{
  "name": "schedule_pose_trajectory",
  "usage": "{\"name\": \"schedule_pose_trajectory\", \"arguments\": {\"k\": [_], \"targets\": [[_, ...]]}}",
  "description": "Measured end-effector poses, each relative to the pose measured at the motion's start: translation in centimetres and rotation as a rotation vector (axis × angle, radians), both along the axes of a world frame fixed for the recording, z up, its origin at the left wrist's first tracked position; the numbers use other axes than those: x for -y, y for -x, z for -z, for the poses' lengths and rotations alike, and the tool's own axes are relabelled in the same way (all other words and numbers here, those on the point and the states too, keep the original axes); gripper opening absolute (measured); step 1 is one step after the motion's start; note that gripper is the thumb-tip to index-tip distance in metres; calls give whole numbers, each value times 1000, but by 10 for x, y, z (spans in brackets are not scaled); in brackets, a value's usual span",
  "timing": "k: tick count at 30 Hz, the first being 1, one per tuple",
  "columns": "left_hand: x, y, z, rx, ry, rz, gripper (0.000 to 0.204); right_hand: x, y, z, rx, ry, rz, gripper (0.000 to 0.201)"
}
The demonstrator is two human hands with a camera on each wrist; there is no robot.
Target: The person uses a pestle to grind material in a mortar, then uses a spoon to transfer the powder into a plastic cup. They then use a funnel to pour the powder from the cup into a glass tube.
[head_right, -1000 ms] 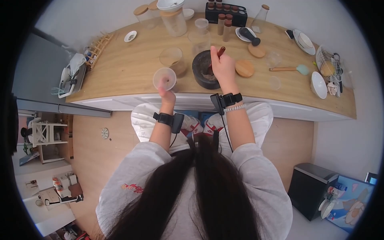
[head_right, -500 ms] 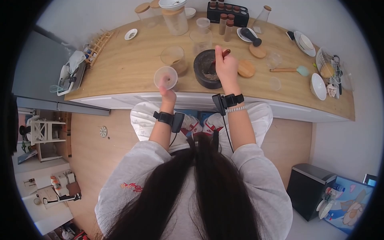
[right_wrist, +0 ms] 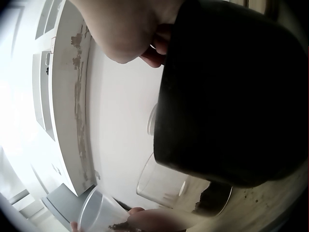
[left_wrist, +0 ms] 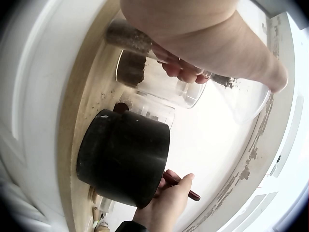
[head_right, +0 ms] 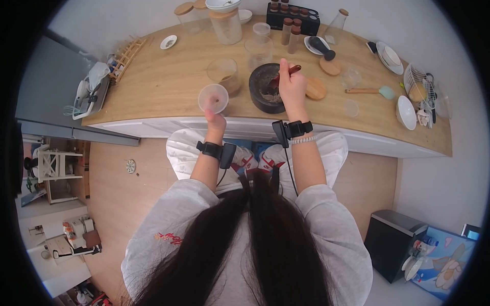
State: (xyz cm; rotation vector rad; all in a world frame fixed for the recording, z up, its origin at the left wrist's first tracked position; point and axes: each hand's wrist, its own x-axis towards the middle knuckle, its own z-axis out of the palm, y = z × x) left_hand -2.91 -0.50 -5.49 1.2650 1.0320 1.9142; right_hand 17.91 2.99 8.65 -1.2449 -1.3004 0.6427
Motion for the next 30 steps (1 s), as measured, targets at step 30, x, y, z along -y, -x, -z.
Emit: {"name": "schedule_pose_trajectory", "arguments": {"k": [30], "targets": [[2, 0, 0, -36, 21, 8, 80, -1, -4, 10, 221, 86, 59, 38]]}}
